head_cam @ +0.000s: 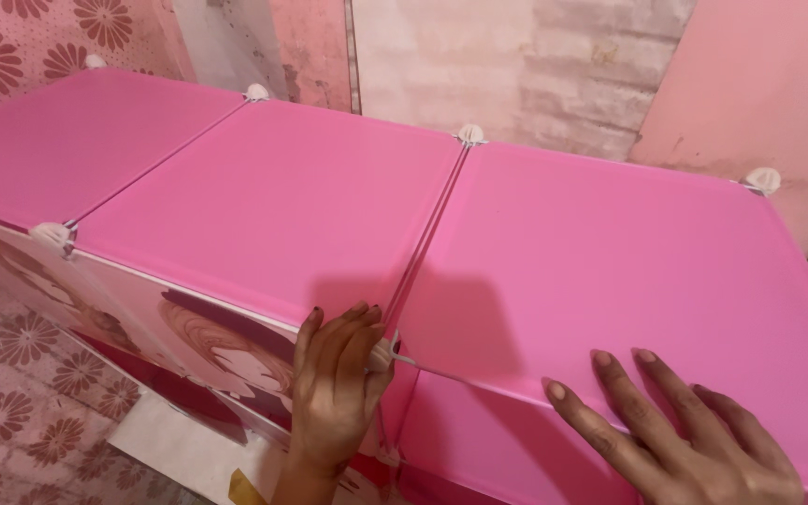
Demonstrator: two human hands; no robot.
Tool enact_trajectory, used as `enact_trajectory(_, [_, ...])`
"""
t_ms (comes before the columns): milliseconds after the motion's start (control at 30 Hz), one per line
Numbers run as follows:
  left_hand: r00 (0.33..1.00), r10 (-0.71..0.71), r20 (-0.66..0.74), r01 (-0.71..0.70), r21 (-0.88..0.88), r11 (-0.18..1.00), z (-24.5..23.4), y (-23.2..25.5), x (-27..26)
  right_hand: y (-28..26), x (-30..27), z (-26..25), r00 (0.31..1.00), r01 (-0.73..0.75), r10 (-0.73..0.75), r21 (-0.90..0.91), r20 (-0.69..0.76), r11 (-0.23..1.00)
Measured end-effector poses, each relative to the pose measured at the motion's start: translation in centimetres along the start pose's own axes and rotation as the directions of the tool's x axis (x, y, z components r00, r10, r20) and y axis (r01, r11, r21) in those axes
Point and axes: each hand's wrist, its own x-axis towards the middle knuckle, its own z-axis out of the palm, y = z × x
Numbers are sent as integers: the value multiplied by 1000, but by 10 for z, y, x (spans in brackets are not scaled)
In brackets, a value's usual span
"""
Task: The person takes apart a pink cube-style storage organizer, pulling fabric-covered panels off the plastic corner connectors and detaching the white connector clips. They then stack the removed panels together on a small table beside the unit.
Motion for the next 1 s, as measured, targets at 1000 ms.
enact_trajectory(1000, [1000, 19, -13, -19, 9, 1000, 2, -3, -2, -5, 6, -5, 997, -71, 71, -2, -9, 997])
